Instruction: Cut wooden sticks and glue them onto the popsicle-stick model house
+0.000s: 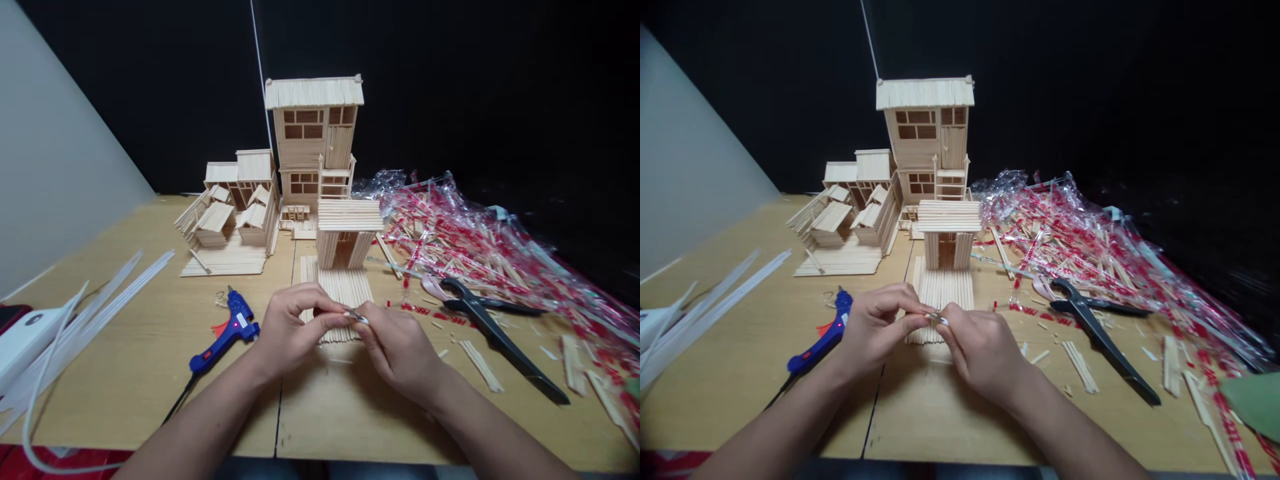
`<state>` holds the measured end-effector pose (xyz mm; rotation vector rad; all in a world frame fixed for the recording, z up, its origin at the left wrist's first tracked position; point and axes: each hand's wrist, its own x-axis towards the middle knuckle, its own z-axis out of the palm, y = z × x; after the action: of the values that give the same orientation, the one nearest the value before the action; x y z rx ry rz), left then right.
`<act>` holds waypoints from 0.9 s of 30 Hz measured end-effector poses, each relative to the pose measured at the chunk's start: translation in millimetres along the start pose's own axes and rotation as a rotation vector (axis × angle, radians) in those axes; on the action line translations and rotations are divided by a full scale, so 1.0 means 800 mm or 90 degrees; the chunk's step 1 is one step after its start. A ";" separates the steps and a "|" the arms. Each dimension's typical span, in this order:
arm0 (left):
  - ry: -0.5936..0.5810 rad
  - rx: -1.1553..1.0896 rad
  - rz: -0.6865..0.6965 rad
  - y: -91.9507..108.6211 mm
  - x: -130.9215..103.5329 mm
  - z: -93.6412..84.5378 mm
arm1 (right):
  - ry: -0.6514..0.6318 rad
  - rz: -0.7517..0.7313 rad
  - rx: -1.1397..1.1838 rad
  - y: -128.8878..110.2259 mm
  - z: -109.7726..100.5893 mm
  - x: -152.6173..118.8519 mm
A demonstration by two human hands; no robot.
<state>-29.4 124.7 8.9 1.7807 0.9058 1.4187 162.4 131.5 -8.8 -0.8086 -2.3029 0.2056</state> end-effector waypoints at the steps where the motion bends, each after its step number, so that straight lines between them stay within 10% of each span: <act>1: 0.002 0.000 0.004 0.000 0.000 0.000 | 0.006 -0.006 -0.014 0.000 0.000 0.000; 11: -0.016 -0.050 -0.021 -0.006 -0.002 0.000 | -0.052 0.019 0.139 -0.007 -0.004 0.001; 20: -0.001 -0.040 -0.069 -0.003 -0.001 0.004 | 0.013 0.008 -0.020 -0.001 0.001 -0.002; 27: 0.009 -0.047 -0.138 0.003 0.000 0.002 | -0.101 0.067 0.146 -0.004 0.004 0.002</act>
<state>-27.5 123.6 10.3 1.5681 1.0082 1.3096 157.7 129.9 -9.5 -0.8207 -2.3284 0.5887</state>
